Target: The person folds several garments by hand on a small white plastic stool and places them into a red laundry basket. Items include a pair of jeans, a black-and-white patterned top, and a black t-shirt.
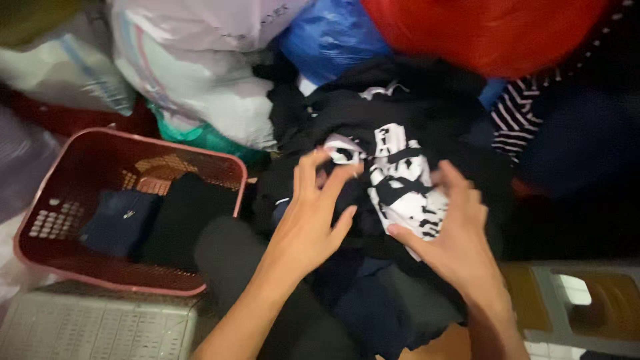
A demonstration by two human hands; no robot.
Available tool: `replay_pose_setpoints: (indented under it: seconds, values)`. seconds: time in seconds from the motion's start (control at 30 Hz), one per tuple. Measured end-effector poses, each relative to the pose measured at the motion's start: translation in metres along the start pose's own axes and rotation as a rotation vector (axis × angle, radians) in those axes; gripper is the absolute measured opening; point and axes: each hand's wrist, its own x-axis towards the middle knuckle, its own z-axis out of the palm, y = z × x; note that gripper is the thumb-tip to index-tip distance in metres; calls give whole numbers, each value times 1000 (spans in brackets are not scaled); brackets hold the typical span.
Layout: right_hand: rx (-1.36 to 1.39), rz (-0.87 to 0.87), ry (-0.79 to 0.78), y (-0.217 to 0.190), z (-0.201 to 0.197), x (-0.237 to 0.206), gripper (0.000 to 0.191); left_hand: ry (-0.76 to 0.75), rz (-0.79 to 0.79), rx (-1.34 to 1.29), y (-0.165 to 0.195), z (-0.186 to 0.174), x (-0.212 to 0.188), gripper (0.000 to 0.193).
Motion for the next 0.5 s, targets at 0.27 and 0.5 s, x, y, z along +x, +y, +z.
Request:
replay_pose_setpoints:
  seconds: [0.27,0.5]
  values:
    - [446,108,-74,17,7,2,25,-198,-194,-7,-9,32,49,82]
    - [491,-102,95,-20,7,12,32,116,-90,-266,-15,4,35,39]
